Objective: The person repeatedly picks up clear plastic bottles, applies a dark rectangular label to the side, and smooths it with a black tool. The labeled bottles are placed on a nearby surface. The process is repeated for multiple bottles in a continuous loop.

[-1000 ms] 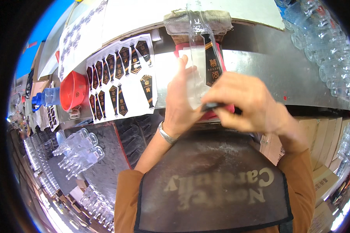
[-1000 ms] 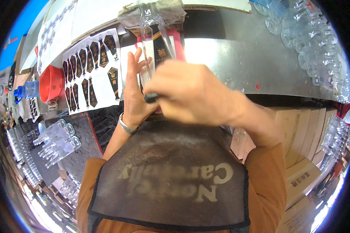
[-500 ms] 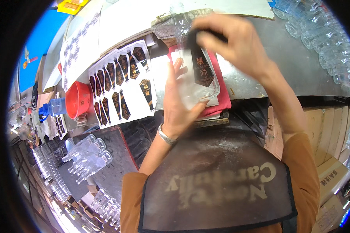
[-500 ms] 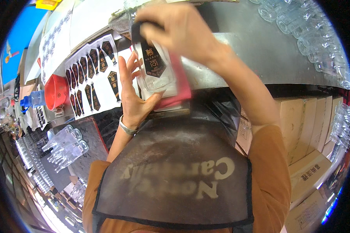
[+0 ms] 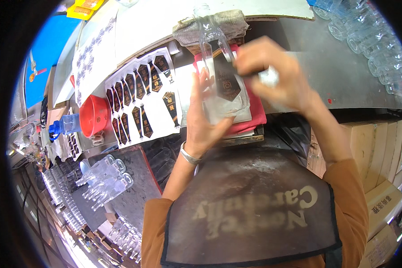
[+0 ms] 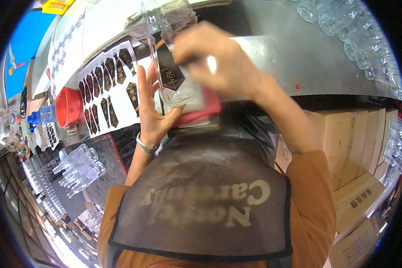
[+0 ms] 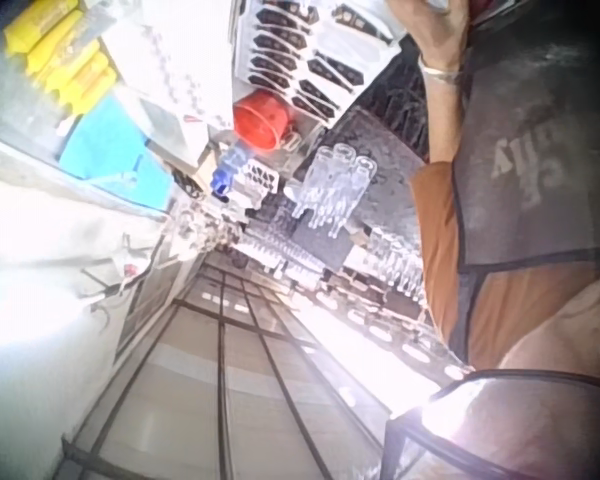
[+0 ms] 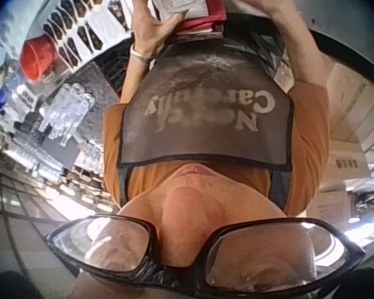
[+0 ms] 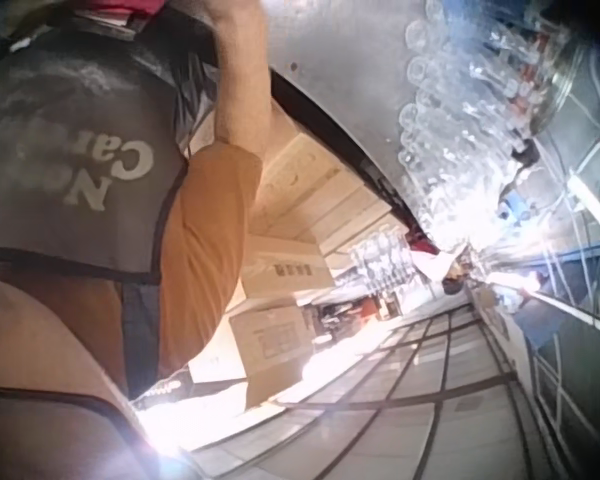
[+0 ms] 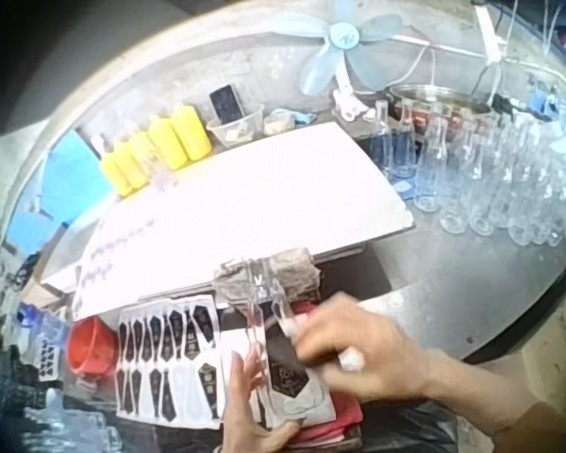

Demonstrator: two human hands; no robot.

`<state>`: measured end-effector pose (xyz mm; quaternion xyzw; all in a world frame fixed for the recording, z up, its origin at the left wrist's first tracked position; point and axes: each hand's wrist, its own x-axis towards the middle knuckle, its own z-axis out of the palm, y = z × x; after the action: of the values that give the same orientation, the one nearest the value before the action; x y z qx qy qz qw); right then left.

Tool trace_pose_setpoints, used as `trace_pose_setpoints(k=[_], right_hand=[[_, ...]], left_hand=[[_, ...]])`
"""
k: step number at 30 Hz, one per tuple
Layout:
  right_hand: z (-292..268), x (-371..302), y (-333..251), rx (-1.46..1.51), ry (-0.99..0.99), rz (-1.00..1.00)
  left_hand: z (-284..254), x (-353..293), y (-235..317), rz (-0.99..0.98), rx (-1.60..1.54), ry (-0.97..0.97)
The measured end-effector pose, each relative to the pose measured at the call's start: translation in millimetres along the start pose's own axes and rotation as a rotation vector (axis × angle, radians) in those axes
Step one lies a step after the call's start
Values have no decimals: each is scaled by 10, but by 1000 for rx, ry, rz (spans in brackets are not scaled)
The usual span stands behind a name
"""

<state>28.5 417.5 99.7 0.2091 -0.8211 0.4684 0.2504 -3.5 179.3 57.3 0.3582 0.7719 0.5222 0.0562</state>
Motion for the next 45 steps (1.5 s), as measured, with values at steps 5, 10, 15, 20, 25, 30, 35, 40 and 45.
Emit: trace_pose_setpoints(k=[5, 10, 15, 20, 25, 30, 35, 40, 45], right_hand=[[-112, -549, -523, 276, -259, 418], [-7, -581, -3, 779, -30, 1047], [159, -289, -363, 534, -121, 904], [181, -273, -663, -59, -85, 679], [212, -303, -683, -136, -79, 656], [174, -419, -544, -169, -37, 701], [201, -442, -495, -138, -70, 678], [183, -540, -493, -107, -104, 732], [307, -521, -565, -111, -150, 664]], left_hand=[[1, -44, 61, -43, 26, 27], [37, 12, 116, -143, -462, 5], [-2, 68, 182, -48, -294, 63], [27, -127, 22, 8, 190, 34], [-470, 14, -109, 78, 378, 39], [-2076, 814, -1016, -43, 950, 550], [-2712, 1026, -1466, -436, 1101, 445], [-2360, 674, -1146, -259, 1140, 323], [-2583, 636, -1246, -27, 1092, 383]])
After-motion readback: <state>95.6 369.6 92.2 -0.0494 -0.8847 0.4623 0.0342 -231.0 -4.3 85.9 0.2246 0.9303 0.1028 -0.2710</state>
